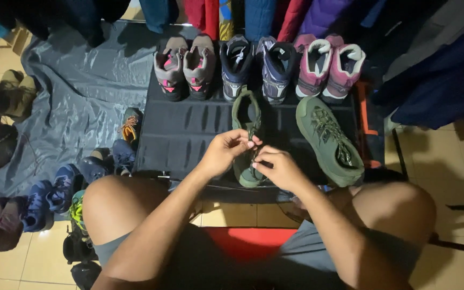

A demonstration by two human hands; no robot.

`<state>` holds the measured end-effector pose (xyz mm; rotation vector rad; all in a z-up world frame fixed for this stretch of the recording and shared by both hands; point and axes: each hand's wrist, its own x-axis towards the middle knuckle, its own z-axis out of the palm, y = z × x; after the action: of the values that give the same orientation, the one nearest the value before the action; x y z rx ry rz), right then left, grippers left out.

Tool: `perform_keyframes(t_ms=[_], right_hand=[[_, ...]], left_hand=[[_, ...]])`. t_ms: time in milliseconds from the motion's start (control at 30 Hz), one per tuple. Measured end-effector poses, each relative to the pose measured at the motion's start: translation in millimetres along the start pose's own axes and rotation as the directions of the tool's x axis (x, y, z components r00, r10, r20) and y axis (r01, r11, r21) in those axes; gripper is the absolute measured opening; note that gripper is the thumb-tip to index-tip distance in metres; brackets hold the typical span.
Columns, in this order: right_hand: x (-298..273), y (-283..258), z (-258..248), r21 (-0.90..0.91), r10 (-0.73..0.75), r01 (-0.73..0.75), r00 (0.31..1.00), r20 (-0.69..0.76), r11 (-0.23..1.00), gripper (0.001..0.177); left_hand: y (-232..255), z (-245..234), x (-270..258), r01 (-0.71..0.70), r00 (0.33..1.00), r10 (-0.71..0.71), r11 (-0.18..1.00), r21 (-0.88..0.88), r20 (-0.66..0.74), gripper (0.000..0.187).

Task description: The person is lacing a green shoe by threading the laces through the eyelets and tying them. The task involves careful manipulation of the laces to ensure they are properly secured.

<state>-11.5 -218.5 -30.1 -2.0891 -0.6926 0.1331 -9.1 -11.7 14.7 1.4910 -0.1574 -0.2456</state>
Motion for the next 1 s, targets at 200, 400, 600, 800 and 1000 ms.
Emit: perform_keyframes(t_ms=[200, 400, 600, 800, 1000], right_hand=[[1, -16, -7, -0.025, -0.019, 0.019, 1.000, -0.019, 1.000, 0.003], [4, -11, -7, 0.105, 0.011, -0.003, 0.997, -0.079, 0.994, 0.003], [3, -4, -5, 0.392, 0.068, -0.011, 0.989, -0.131, 0.920, 0.006], [1, -1, -5, 0.465, 0.133, -0.062, 0.983, -0.122, 0.883, 0.008], [0, -14, -14, 0.332, 0.129, -0.121, 0.992, -0.004, 0.936, 0.007]], left_hand=[[0, -2, 0, 0.020, 0.999, -0.020, 1.000, 0.009, -0.035, 0.013], [-14, -3, 1, 0.018, 0.999, -0.014, 0.995, 0.099, -0.049, 0.012], [-23, -1, 3, 0.022, 0.997, -0.015, 0.995, 0.098, -0.073, 0.014], [-7, -1, -1, -0.007, 0.994, 0.017, 0.995, 0.098, -0.107, 0.011], [24, 2, -4, -0.069, 0.984, 0.081, 0.995, 0.074, -0.161, 0.009]])
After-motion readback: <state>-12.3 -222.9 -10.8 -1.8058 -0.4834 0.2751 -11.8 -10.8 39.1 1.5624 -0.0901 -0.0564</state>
